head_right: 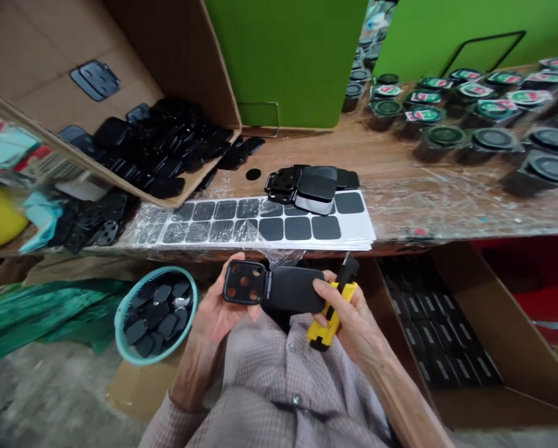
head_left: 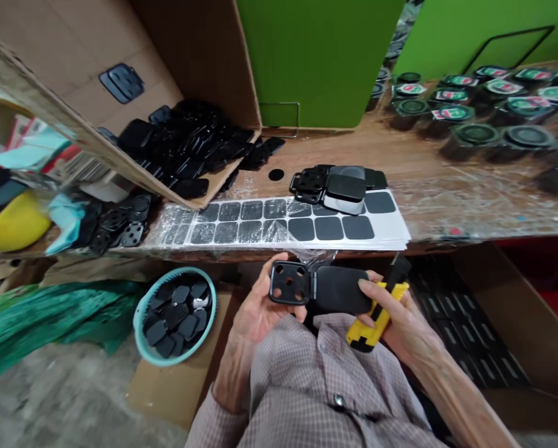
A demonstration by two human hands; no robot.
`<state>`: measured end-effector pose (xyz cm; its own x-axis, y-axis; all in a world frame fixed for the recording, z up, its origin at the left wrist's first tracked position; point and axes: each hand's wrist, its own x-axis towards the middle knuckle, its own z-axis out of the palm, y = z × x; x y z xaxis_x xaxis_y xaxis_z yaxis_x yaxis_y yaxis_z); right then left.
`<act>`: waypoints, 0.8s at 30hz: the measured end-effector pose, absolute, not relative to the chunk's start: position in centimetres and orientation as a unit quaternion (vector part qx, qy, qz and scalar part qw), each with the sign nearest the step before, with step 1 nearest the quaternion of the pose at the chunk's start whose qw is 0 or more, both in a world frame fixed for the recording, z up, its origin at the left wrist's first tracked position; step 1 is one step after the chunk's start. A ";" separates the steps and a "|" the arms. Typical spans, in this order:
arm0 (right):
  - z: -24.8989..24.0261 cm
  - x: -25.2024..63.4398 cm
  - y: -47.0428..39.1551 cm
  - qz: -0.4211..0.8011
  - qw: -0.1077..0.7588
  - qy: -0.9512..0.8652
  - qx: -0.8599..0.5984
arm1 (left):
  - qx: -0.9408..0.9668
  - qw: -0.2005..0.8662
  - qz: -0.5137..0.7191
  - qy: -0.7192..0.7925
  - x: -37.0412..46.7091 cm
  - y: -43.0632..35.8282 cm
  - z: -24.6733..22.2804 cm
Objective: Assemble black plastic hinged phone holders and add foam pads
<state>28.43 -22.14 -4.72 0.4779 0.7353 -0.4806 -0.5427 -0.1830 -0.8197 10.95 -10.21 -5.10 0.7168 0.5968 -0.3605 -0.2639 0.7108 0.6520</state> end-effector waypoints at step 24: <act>-3.7 27.2 -21.2 0.477 0.658 -0.035 -0.581 | 0.198 0.904 0.301 0.230 12.6 -9.9 -5.0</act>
